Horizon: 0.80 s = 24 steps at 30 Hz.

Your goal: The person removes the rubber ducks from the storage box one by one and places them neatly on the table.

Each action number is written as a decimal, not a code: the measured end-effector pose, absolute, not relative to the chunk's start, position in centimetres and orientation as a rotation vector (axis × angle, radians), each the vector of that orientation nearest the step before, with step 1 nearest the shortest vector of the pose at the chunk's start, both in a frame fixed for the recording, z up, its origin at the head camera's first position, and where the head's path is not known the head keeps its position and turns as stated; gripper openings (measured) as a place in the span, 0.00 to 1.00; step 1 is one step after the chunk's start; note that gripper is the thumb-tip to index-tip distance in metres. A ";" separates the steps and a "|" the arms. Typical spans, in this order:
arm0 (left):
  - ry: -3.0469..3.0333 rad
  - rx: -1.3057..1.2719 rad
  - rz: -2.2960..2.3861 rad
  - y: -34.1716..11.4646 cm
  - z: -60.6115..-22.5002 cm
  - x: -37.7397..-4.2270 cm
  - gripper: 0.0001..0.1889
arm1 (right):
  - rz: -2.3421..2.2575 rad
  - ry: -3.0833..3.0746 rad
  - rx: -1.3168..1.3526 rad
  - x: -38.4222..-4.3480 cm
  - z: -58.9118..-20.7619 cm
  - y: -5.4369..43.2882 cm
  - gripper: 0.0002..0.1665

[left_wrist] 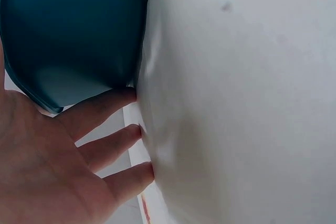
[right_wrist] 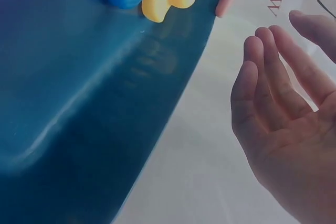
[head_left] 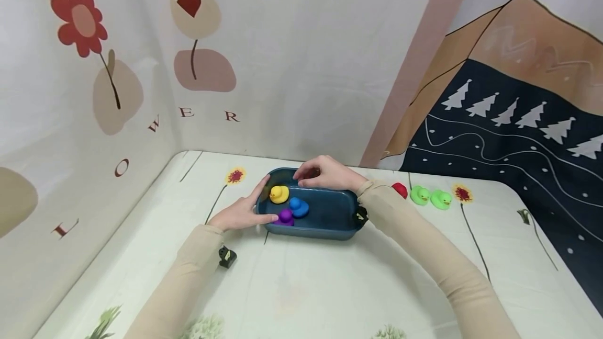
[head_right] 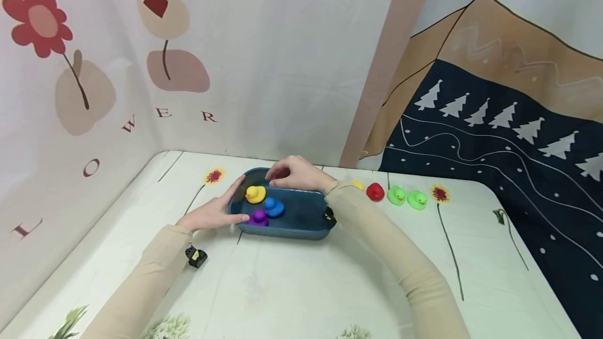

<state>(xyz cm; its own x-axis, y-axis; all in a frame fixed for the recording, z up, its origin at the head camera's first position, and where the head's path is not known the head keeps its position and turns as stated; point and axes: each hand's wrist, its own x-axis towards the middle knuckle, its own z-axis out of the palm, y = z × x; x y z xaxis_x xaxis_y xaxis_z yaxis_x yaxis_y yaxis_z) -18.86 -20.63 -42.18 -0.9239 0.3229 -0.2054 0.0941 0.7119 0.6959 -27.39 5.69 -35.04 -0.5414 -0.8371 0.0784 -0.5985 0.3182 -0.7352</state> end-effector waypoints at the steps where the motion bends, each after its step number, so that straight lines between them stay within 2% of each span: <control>1: 2.603 0.331 1.038 -20.6 -42.2 -18.9 0.56 | -1.058 2.266 -1.292 -27.5 -35.1 5.6 0.13; 12: 2.600 0.329 1.046 -20.5 -42.1 -18.9 0.55 | -1.085 2.167 -1.239 -29.1 -37.1 4.6 0.16; 24: 2.605 0.356 1.070 -20.5 -42.1 -19.0 0.56 | -1.057 2.082 -1.131 -29.3 -40.1 4.4 0.18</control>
<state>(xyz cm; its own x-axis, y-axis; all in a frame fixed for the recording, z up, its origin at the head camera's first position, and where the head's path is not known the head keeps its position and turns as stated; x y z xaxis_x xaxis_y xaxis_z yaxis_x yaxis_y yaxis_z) -18.99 -20.51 -42.12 -0.9239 0.3372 -0.1809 0.1127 0.6915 0.7135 -29.26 4.43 -40.11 -0.5016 -0.8606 -0.0878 -0.4368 0.3395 -0.8330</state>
